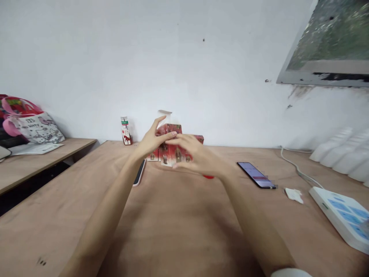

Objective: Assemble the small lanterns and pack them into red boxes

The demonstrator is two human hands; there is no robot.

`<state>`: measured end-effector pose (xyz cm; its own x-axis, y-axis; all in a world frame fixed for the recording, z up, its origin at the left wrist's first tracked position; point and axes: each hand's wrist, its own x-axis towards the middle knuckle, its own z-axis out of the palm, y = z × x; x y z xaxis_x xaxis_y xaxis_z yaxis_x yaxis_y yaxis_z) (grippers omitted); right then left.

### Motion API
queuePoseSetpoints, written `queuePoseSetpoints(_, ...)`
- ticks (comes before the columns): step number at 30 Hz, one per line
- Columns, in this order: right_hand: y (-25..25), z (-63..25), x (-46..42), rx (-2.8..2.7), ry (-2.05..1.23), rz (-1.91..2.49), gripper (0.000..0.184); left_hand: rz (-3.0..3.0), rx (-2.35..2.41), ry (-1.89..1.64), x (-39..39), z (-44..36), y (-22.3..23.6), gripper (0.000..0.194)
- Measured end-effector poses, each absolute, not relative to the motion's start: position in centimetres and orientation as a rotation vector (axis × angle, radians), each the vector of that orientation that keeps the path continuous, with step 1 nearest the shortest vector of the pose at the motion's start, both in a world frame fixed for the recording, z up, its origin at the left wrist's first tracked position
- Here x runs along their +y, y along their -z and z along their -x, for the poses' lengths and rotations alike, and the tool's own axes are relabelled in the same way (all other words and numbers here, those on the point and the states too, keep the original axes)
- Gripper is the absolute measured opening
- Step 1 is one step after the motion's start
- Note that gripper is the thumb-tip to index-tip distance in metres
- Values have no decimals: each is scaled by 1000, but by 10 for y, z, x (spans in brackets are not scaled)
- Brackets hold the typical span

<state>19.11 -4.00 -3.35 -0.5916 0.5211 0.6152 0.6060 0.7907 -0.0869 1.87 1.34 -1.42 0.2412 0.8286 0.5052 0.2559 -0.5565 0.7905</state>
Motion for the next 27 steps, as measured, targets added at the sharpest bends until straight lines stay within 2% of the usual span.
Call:
queuePoseSetpoints(4, 16, -234, -42, -2144, -136, 956, 50, -2091, 979, -1108, 21, -16, 19, 73)
queuePoseSetpoints(8, 20, -285, -25, -1963, -17, 1566, 49, -2222, 1096, -916, 23, -29, 30, 69)
queuePoseSetpoints(12, 43, -310, 6, -2026, -193, 2100, 55, -2393, 1130, -757, 18, -52, 47, 72)
queuePoseSetpoints(16, 64, -307, 31, -2039, -455, 2083, 48, -2553, 1132, -491, 12, -68, 60, 73)
queuePoseSetpoints(20, 73, -297, 40, -2012, -565, 2051, 33, -2609, 1172, -334, 11, -67, 59, 71)
queuePoseSetpoints(24, 64, -291, 28, -2005, -647, 2007, 21, -2604, 1177, -173, 12, -57, 50, 70)
queuePoseSetpoints(27, 45, -288, 6, -2072, -794, 1807, 15, -2557, 1136, -118, 13, -52, 46, 70)
